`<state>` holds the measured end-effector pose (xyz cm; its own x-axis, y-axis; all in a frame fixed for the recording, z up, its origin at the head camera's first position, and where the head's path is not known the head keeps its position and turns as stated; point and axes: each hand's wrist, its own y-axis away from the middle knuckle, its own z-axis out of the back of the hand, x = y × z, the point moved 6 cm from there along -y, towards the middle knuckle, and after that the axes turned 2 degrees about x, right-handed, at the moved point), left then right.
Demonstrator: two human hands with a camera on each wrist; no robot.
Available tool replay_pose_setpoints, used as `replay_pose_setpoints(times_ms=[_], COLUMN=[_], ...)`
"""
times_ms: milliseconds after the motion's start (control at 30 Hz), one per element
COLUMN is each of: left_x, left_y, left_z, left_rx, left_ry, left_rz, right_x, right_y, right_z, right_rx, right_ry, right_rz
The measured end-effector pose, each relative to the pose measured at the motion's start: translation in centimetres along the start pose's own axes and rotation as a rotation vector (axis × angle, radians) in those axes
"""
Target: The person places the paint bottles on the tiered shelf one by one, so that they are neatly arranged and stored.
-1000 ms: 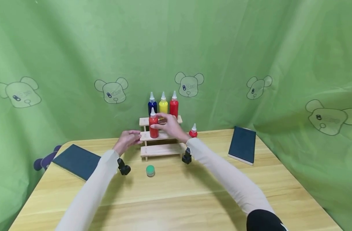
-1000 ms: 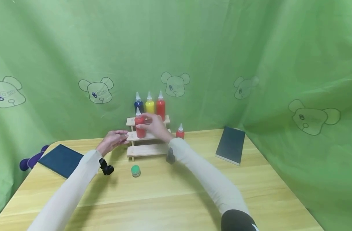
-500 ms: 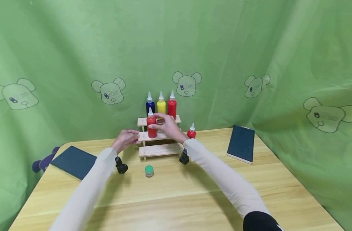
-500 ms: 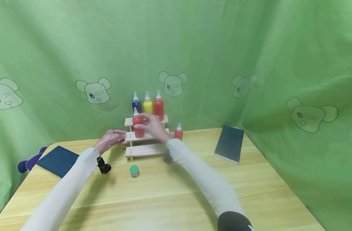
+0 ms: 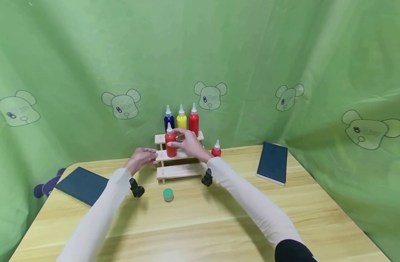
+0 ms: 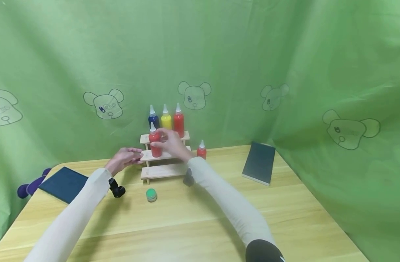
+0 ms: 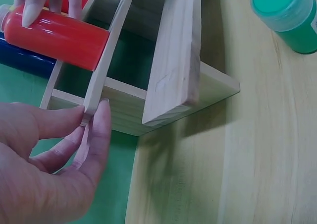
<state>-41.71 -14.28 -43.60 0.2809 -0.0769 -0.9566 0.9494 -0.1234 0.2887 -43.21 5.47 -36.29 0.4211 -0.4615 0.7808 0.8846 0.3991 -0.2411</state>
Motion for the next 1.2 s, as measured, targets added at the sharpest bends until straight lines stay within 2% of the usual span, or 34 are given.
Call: replay_pose_setpoints(times_ms=[167, 400, 633, 933, 1200], left_x=[-0.1, -0.2, 0.2, 0.5, 0.5], left_y=[-0.2, 0.0, 0.1, 0.1, 0.0], left_z=[0.2, 0.2, 0.4, 0.3, 0.2], left_rx=[-0.008, -0.004, 0.002, 0.001, -0.001], left_ry=[0.012, 0.031, 0.034, 0.045, 0.066], left_rz=[-0.006, -0.035, -0.033, -0.058, -0.052], right_x=[0.8, 0.4, -1.6, -4.4, -6.6], right_y=[0.5, 1.9, 3.7, 5.5, 6.3], right_z=[0.9, 3.2, 6.6, 12.4, 14.4], right_rx=[0.022, 0.050, -0.016, -0.120, -0.122], right_ry=[-0.006, -0.206, -0.251, -0.228, -0.143], right_rz=[-0.082, -0.090, -0.118, -0.155, -0.151])
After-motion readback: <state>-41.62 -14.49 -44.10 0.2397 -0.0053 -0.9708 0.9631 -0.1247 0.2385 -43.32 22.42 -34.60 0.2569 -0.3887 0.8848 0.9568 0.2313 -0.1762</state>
